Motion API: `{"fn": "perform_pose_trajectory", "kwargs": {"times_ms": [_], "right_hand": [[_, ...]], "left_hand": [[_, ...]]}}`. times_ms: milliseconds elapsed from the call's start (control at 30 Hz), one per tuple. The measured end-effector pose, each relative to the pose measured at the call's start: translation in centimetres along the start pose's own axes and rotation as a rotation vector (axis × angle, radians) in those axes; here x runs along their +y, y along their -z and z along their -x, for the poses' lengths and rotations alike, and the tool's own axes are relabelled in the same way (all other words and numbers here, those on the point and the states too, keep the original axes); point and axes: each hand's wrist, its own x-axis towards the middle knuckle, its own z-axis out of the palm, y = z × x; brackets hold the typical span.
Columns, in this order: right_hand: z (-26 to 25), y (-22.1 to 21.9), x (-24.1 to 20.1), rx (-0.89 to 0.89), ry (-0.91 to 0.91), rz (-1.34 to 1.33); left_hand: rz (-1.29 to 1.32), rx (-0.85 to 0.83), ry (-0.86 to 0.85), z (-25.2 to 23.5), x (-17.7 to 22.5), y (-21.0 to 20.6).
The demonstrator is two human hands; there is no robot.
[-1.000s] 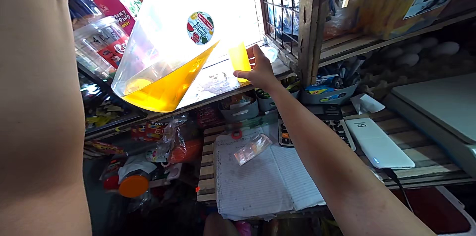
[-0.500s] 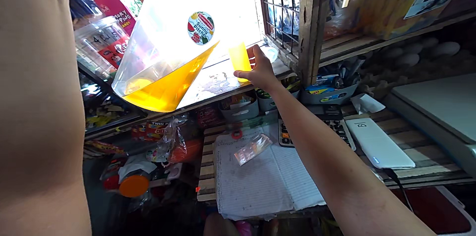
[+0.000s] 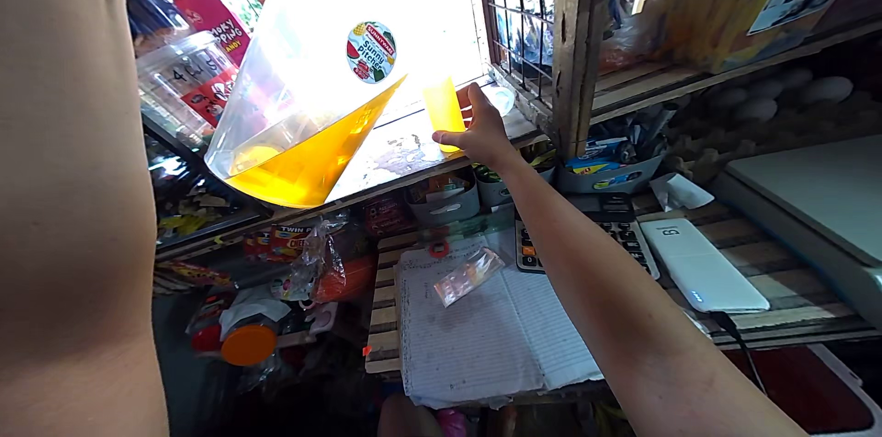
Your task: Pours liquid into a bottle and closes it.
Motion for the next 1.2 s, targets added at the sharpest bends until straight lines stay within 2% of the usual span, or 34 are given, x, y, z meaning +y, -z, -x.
{"fn": "perform_pose_trajectory", "kwargs": {"times_ms": [133,300,467,633,667,800,867,967,1033,1200], "right_hand": [[0.0,0.0,0.1,0.000,0.004,0.004],[-0.1,0.0,0.2,0.000,-0.002,0.012],[-0.1,0.0,0.1,-0.001,-0.001,0.013],[0.0,-0.1,0.1,0.000,0.006,0.018],[0.0,-0.1,0.2,-0.001,0.004,0.015],[-0.1,-0.1,0.2,0.001,-0.005,0.007],[-0.1,-0.1,0.2,0.002,0.003,0.016],[-0.1,0.0,0.1,0.002,0.006,0.029],[-0.1,0.0,0.1,0.002,0.005,0.031],[-0.1,0.0,0.3,0.001,0.009,0.008]], "left_hand": [[-0.008,0.032,0.057,0.0,0.2,-0.1],[0.022,-0.043,-0.047,0.0,-0.3,-0.1],[0.076,0.053,0.095,0.1,0.5,-0.5],[0.132,0.001,0.100,0.5,0.1,-0.8],[0.114,0.033,0.117,0.7,0.1,-1.0],[-0.092,0.347,0.401,1.3,1.6,-3.4],[-0.085,0.382,0.399,2.8,3.0,-6.1],[-0.019,0.537,0.434,4.7,4.7,-10.5],[0.027,0.587,0.466,5.4,3.9,-10.9],[0.091,0.623,0.409,6.9,1.7,-11.4]]}}
